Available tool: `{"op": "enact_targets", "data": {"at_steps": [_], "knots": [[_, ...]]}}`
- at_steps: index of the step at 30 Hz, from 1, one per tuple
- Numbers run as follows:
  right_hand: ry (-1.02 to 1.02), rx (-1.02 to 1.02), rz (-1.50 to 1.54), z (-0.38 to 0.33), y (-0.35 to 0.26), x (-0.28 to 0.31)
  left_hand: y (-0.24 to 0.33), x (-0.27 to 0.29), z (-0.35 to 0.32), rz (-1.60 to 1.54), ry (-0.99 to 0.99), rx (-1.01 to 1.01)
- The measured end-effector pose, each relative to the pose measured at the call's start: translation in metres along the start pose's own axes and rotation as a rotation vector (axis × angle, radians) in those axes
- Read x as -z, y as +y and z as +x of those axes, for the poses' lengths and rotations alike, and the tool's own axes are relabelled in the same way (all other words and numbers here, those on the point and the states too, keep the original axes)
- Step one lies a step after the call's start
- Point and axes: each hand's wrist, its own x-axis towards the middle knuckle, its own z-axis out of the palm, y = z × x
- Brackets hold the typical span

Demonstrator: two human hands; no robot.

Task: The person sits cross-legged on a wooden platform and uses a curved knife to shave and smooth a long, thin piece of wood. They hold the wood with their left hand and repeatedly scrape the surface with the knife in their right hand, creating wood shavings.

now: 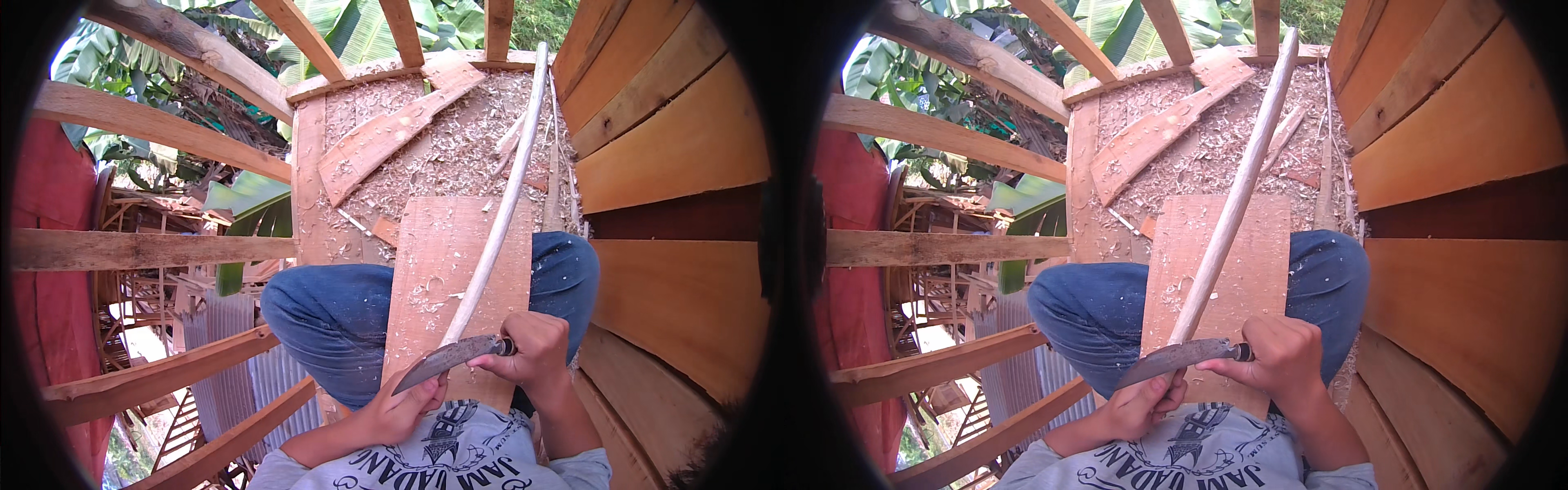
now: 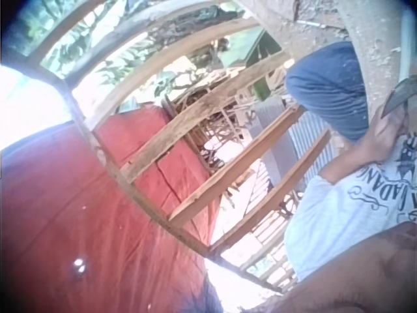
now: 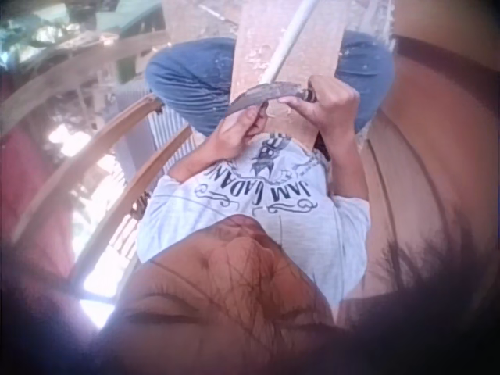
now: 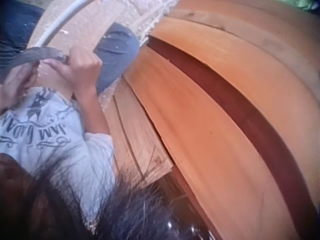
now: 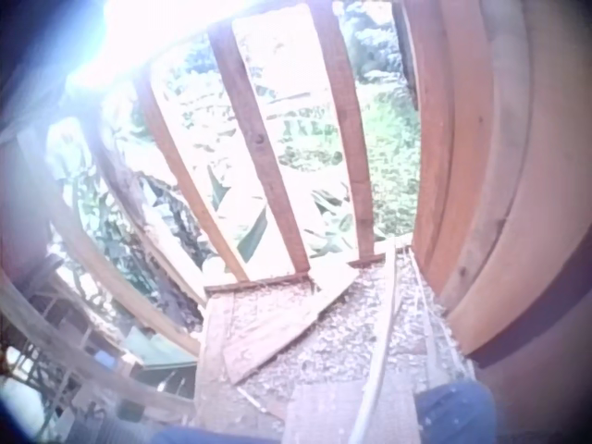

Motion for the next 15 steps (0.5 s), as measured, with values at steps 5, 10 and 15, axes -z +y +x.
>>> {"op": "enact_targets", "data": {"at_steps": [5, 10, 15], "knots": [[0.097, -0.167, 0.053, 0.001, 0.011, -0.011, -0.002, -0.001, 0.000, -0.059, -0.006, 0.039], [0.053, -0.359, 0.061, 0.005, 0.026, 0.009, -0.007, -0.003, -0.005, -0.028, 0.007, 0.034], [-0.069, -0.117, 0.134, -0.006, -0.013, -0.009, -0.017, 0.007, -0.007, -0.204, -0.038, -0.008]]}}
